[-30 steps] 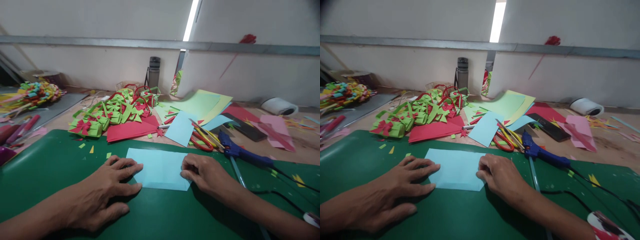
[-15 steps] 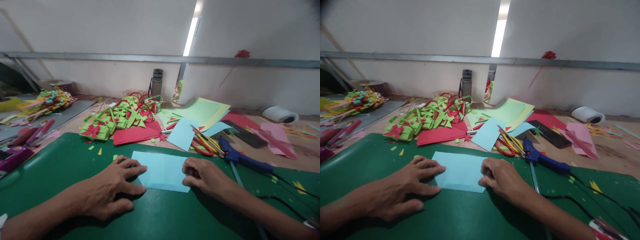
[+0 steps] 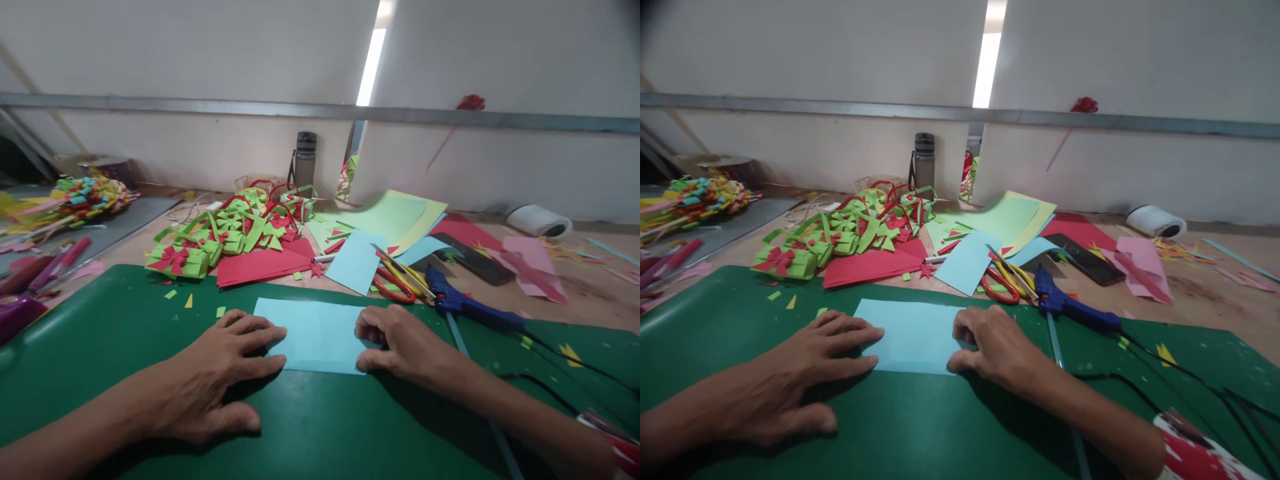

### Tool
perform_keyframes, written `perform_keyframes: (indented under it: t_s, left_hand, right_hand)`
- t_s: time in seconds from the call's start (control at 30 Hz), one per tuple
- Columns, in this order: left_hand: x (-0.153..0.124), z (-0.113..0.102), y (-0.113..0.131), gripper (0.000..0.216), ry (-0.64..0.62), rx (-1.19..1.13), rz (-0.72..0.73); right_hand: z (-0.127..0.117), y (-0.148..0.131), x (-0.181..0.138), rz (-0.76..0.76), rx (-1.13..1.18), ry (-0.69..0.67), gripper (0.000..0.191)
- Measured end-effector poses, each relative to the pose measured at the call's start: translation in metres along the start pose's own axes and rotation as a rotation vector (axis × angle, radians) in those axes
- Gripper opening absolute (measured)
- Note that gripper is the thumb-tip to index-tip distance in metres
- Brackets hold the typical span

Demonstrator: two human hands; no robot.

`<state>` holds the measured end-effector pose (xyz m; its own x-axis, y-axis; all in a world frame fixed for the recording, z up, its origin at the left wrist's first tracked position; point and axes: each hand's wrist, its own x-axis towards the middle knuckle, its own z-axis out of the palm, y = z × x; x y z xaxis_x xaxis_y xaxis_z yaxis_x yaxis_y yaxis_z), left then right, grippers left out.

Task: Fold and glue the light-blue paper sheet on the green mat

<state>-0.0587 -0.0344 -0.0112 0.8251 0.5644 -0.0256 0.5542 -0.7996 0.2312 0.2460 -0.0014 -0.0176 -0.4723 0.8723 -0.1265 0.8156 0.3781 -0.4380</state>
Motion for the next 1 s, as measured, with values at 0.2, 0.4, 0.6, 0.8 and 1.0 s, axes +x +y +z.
perform_keyframes:
  t_s: [0.2,0.4,0.6,0.8,1.0]
  left_hand:
    - [0.006,0.019,0.001,0.039,0.191,0.082,0.035]
    - [0.033,0.022,0.035,0.042,0.25,0.113,0.121]
    - [0.061,0.02,0.057,0.058,0.011,0.102,0.114]
    - [0.074,0.024,0.057,0.063,0.018,0.115,0.094]
    - [0.076,0.025,0.058,0.056,0.005,0.063,0.077]
  right_hand:
    - [0.0,-0.002,0.003,-0.016,0.034,0.011,0.019]
    - [-0.002,0.0,0.0,-0.045,0.054,0.005,0.009]
    - [-0.004,-0.003,-0.002,-0.047,0.047,0.015,0.012]
    - [-0.006,-0.002,-0.001,-0.048,0.037,-0.016,0.009]
    - [-0.012,-0.008,0.0,-0.026,-0.044,-0.036,0.018]
